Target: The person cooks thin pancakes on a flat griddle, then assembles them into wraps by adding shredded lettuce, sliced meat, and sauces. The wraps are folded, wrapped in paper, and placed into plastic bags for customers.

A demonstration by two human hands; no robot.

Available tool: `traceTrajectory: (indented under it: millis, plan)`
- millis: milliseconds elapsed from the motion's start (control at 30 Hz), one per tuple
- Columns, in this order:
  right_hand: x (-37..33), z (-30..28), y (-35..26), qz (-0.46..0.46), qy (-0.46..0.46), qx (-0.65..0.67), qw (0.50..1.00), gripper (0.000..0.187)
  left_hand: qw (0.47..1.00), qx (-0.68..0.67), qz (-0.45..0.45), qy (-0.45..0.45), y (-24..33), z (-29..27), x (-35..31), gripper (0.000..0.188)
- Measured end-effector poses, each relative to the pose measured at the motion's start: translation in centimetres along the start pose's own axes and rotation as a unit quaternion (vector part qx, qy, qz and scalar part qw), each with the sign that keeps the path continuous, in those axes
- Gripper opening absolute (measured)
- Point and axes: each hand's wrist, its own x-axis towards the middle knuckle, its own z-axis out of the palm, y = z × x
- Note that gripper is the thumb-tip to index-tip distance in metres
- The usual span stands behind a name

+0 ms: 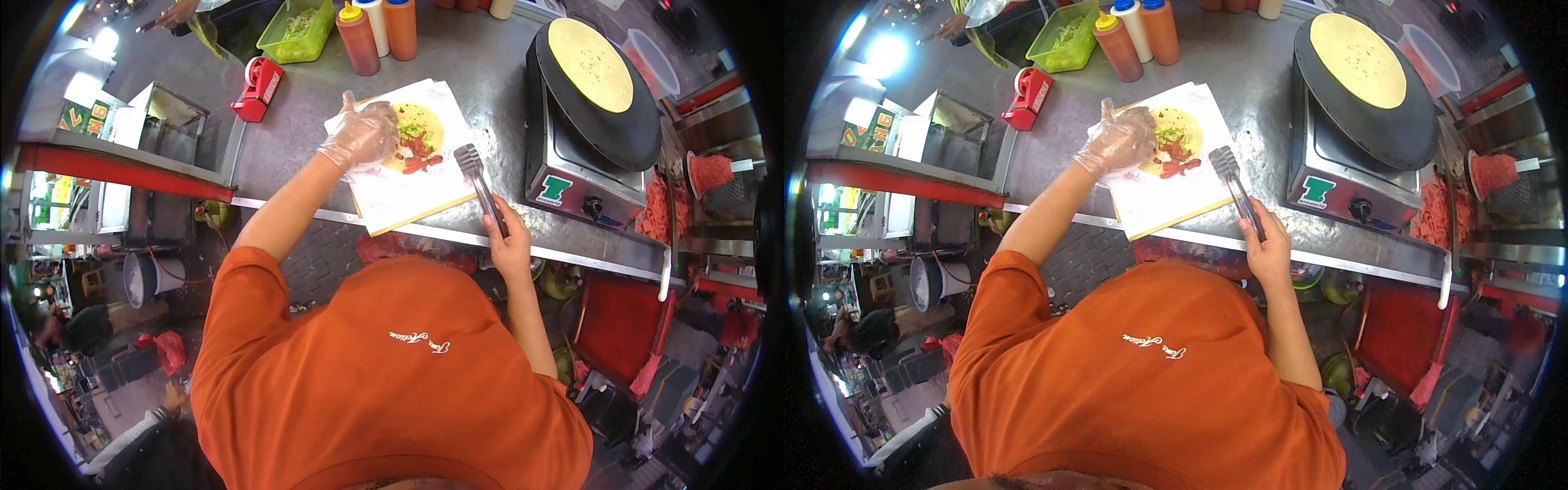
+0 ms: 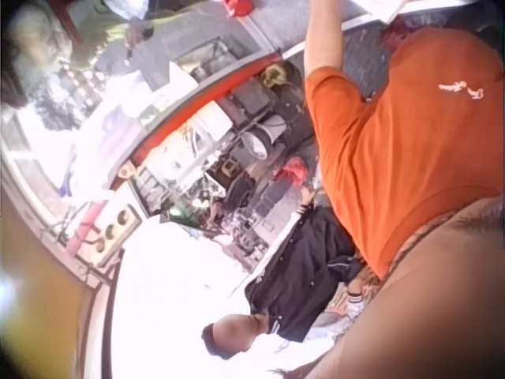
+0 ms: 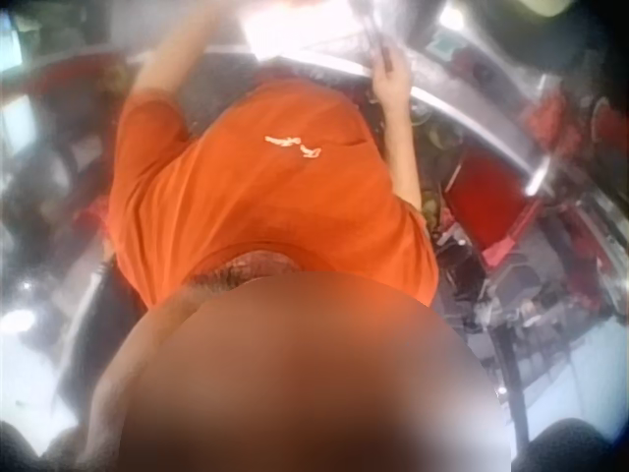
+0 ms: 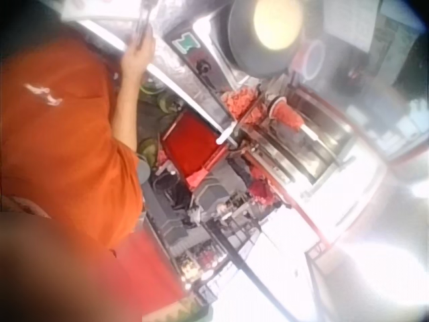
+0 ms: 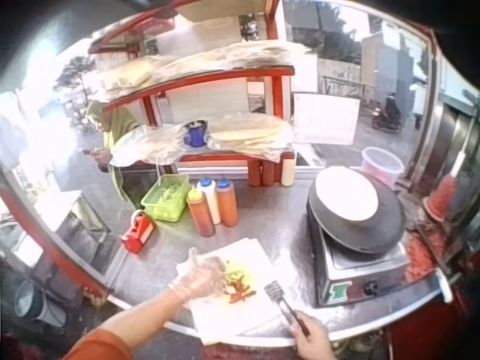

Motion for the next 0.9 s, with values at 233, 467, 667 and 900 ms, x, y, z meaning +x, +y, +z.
traceTrajectory:
  millis: [233, 467, 667, 900]
  plan:
    - [2.8, 0.9, -4.6, -0.103, -0.061, -0.092, 0.989, 0.038, 0.995, -0.065, -0.074, -0.029, -0.6, -1.3, -1.4, 0.026]
    - [5.6, 2.9, -7.9, -0.150, -0.158, -0.321, 0.921, 0.039, 0.996, -0.087, -0.030, -0.011, 0.2, -1.4, -1.1, 0.026]
    - [5.1, 3.6, -8.6, -0.180, -0.161, -0.363, 0.900, 0.042, 0.999, -0.047, -0.013, -0.016, -0.6, 0.3, -0.3, 0.036]
    - [1.7, 1.9, -8.0, -0.142, -0.222, -0.236, 0.935, 0.046, 0.989, -0.140, -0.024, -0.027, -0.7, -1.4, -0.2, 0.030]
